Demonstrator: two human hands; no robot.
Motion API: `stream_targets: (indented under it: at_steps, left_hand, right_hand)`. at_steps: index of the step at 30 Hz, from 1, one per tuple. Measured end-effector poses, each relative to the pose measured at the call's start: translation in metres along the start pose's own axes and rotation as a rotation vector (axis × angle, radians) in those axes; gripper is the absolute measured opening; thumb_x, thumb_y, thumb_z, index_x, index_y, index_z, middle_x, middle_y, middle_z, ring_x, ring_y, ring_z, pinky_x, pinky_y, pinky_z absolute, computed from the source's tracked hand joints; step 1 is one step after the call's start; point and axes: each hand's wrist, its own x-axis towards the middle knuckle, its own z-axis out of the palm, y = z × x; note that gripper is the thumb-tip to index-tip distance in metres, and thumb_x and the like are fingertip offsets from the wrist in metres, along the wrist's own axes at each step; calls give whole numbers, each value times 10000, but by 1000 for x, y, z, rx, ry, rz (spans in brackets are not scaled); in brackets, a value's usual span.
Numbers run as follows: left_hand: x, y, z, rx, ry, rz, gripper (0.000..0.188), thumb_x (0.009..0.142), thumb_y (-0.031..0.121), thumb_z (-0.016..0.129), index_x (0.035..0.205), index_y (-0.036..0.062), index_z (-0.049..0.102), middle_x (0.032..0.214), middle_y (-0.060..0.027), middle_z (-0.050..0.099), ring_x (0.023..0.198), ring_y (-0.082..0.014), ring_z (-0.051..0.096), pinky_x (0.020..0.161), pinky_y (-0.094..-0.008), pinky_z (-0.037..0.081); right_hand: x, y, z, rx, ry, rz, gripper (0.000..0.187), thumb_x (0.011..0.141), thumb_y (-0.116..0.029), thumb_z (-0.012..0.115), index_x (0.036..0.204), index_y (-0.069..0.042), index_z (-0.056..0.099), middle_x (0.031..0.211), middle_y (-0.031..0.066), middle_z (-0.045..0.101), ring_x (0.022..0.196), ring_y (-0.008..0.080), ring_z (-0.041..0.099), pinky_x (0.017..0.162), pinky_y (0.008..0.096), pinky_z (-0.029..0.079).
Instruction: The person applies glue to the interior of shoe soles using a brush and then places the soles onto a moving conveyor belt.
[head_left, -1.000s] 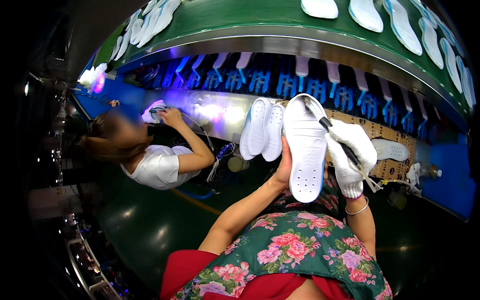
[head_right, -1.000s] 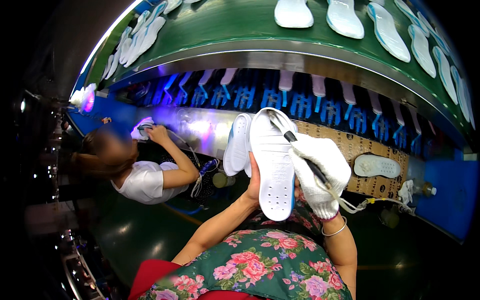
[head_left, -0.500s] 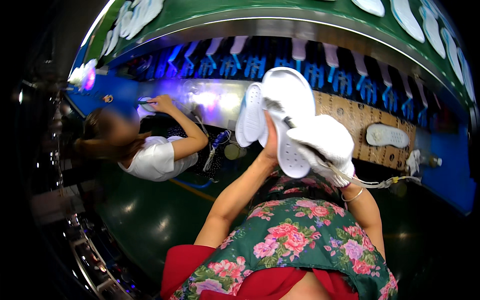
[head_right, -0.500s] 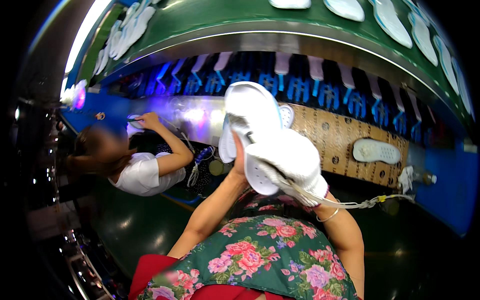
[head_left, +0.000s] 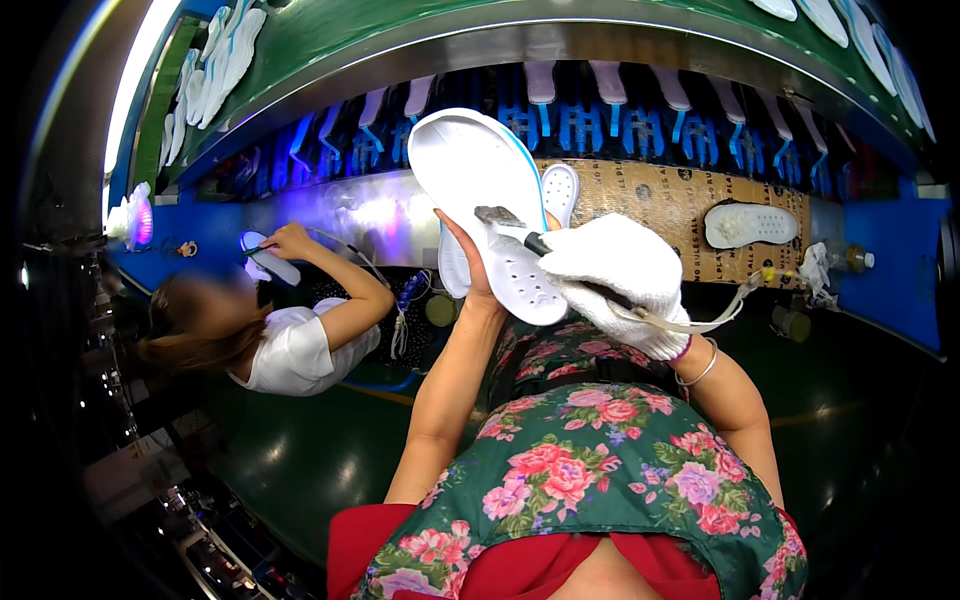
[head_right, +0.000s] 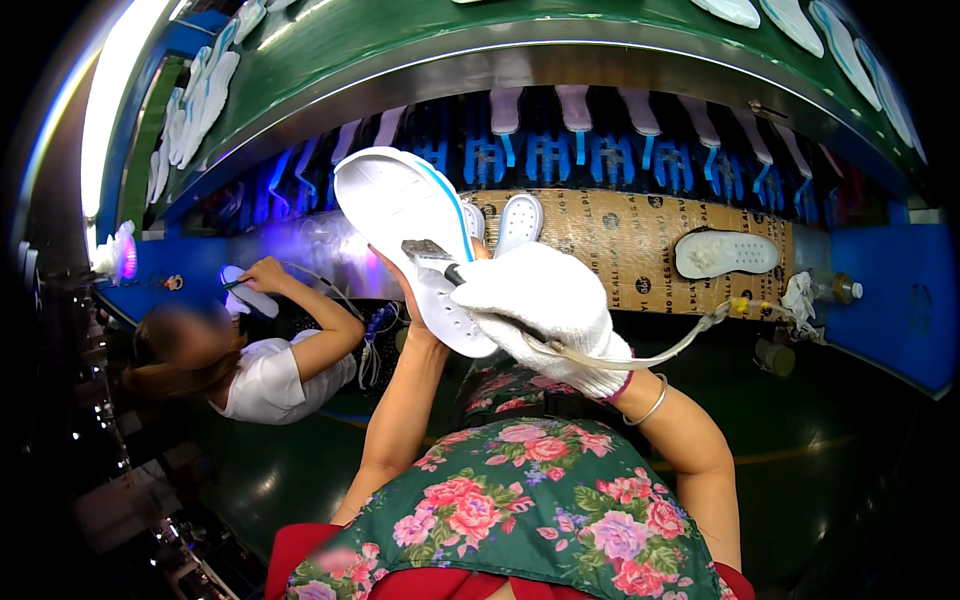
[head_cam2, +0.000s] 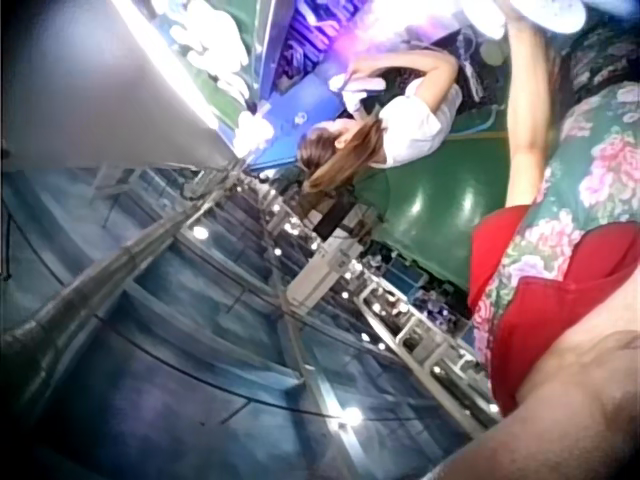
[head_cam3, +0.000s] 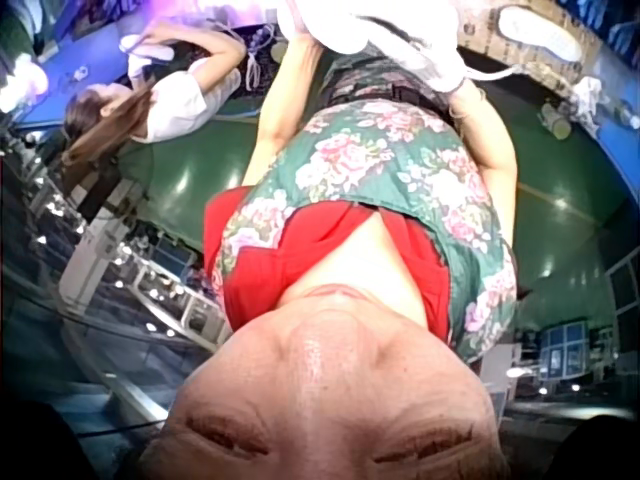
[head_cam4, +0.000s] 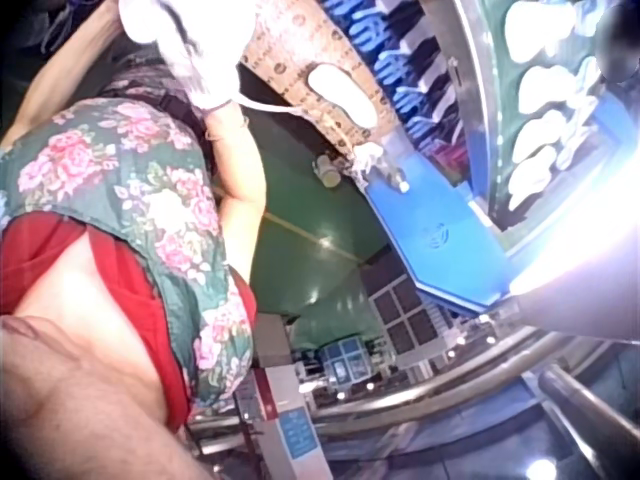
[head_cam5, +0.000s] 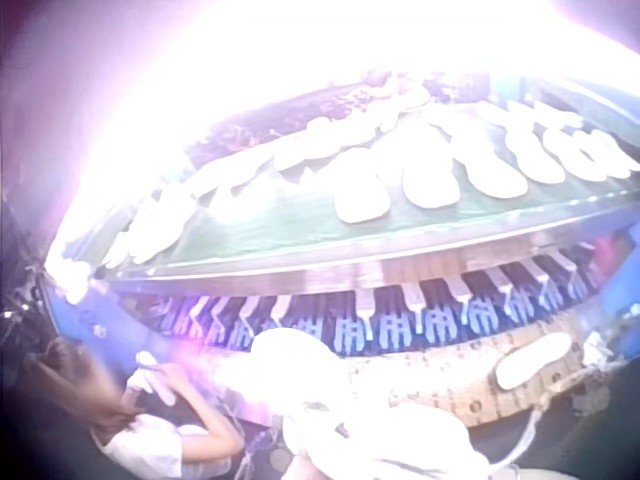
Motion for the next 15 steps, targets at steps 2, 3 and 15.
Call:
stream_targets:
  at_steps: [2, 3, 15]
  left_hand:
    - [2, 1, 4, -35, -149, -61, 1135, 720, 946, 195, 1249, -12, 496, 919, -246, 635, 797, -312, 647, 703, -410, 547]
    - [3, 2, 5, -51, -222, -90, 1135, 718, 946, 197, 1237, -15, 504, 916, -248, 633, 797, -320, 647, 707, -419, 547]
    - [20, 9, -18, -245, -316, -2, 1091, 677, 939, 352, 1125, -30, 575, 970, -203, 638, 798, -386, 593, 704, -485, 504]
  right_hand:
    - [-3, 1, 6, -72, -62, -108, 273, 709, -57, 767, 974, -119, 746, 947, 71, 729, 846, 227, 700, 723, 327, 545]
    - [-3, 0, 9, -105, -93, -163, 271, 709, -61, 771, 972, -119, 746, 946, 71, 729, 847, 227, 700, 724, 326, 545]
    - [-5, -8, 10, 93, -231, -170, 283, 730, -64, 766, 1002, -129, 724, 912, 55, 710, 788, 256, 686, 700, 345, 552]
